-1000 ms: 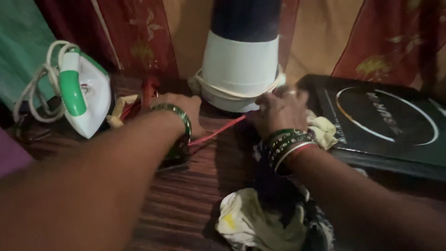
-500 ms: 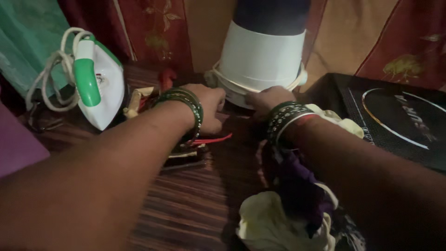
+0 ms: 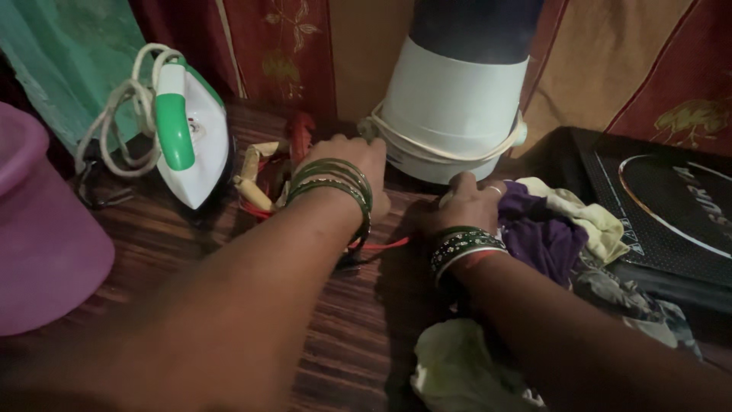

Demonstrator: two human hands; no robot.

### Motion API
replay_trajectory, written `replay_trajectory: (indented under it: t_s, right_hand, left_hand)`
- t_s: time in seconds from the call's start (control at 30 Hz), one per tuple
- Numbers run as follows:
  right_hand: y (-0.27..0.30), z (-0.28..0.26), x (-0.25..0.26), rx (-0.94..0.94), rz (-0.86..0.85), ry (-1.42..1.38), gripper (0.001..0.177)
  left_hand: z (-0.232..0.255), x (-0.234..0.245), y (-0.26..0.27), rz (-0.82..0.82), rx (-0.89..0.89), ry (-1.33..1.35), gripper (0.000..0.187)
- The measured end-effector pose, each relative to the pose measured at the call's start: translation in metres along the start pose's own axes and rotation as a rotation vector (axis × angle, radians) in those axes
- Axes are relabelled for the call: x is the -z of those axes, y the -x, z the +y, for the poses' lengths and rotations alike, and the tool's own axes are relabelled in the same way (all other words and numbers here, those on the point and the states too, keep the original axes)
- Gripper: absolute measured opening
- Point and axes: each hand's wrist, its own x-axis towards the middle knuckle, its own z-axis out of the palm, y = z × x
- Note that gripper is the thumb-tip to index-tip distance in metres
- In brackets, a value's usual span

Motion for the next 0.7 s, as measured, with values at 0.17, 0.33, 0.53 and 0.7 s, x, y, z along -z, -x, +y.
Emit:
replay_trajectory:
  t_s: [0.17,0.33,0.53,0.7]
  right_hand:
    - [-0.001,0.008,-0.001,0.011,0.059,-0.057,0.066]
    - [0.007,0.026,-0.028,0.093,0.124,-0.488,0.064]
    - [-0.010,0.046,-0.057,0.188,0.011,-0.983,0.070]
    - [-0.009,0.037,-0.041,0.148,-0.042,-1.122,0.079]
  left_hand:
    - [0.000,0.002,-0.002,-0.111,0.059,0.037,0.052]
    - [0.001,0.004,-0.004,-0.136,0.045,-0.008,0.048]
    - [0.007,0.009,-0.002,-0.170,0.061,-0.070,0.044]
    - [0.009,0.005,-0.005,-0.153,0.040,-0.125,0.046]
